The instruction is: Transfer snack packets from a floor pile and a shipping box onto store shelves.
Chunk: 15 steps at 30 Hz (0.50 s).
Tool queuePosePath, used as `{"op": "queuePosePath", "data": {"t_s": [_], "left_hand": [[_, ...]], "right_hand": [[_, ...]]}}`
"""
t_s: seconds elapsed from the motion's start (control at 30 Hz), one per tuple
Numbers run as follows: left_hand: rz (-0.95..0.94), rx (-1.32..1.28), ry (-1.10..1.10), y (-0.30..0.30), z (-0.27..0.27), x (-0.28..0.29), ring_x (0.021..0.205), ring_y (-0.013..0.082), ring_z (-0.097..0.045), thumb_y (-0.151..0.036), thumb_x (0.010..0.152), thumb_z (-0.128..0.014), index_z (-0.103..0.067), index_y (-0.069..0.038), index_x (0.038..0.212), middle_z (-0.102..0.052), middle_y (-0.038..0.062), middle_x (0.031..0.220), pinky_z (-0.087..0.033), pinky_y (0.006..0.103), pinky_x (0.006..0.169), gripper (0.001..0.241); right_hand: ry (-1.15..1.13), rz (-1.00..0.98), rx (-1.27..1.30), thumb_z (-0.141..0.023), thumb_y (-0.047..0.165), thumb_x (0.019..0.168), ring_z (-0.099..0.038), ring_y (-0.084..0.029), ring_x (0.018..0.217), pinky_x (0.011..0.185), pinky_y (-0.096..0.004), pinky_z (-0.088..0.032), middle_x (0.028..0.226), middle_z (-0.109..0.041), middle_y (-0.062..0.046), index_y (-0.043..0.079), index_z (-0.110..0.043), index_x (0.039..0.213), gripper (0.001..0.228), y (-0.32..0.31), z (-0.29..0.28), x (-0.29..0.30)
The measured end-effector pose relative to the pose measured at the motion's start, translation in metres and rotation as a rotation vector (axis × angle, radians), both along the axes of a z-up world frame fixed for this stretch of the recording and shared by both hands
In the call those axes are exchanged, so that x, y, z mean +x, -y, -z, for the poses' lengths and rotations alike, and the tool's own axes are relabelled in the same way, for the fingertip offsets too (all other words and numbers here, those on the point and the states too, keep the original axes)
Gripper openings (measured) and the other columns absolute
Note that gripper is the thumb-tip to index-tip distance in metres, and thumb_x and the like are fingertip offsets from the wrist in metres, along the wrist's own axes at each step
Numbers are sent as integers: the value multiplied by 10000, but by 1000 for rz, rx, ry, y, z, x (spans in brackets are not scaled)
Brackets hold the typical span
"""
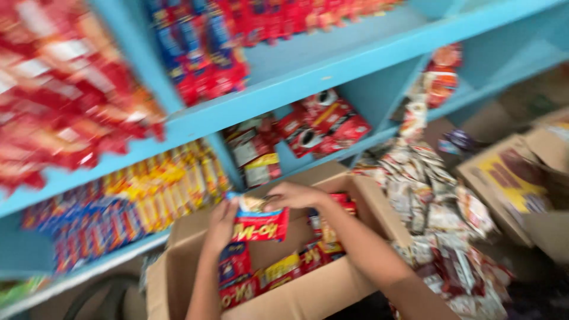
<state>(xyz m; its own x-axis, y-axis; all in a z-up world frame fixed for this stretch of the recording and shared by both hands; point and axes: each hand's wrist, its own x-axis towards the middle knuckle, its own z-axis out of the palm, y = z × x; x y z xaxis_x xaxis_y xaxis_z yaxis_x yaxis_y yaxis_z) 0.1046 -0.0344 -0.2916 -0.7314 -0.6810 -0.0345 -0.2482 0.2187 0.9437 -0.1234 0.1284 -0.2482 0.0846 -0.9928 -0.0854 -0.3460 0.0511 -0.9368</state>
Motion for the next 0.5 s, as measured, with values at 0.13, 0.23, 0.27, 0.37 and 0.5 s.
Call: {"op": "queuePosePath", "data": {"t_s": [0.13,0.23,0.27,0.37,0.5], "left_hand": [[-60,-77,19,10,6,5,878,209,-612,-375,1058,-569,-703,13,1124,-719,153,940,-511,364,848,416],[-149,-379,-2,8,-1,6,776,274,-676,-337,1052,-574,-697,0,1206,-691,252,891,-533,417,791,390],[-182,-454,17,8,-3,7,749,327,-674,-329,1062,-595,-712,-9,1197,-680,269,872,-535,450,768,366],[-222,-574,106,10,-2,9,762,431,-668,-335,1085,-626,-743,-39,1171,-664,285,836,-533,505,724,329],[-254,-635,169,14,4,12,793,472,-672,-371,1096,-648,-756,-74,1132,-660,262,814,-535,522,701,318]], "right_hand": [[-125,60,-50,-717,519,1003,-533,-88,790,671,-329,-482,735,-561,-49,-68,-676,918,595,13,32,-1],[13,76,-152,-729,522,921,-637,-79,918,782,-299,-546,956,-732,-56,-27,-705,1114,582,14,20,9],[53,81,-164,-744,504,905,-661,-101,961,825,-299,-550,1030,-742,-71,-22,-699,1178,595,13,11,11],[132,91,-162,-764,479,889,-688,-132,1018,885,-299,-555,1121,-751,-90,-13,-686,1270,628,12,2,17],[133,73,-136,-765,479,896,-693,-137,1002,874,-300,-556,1085,-756,-86,-12,-702,1256,612,12,-1,17]]}}
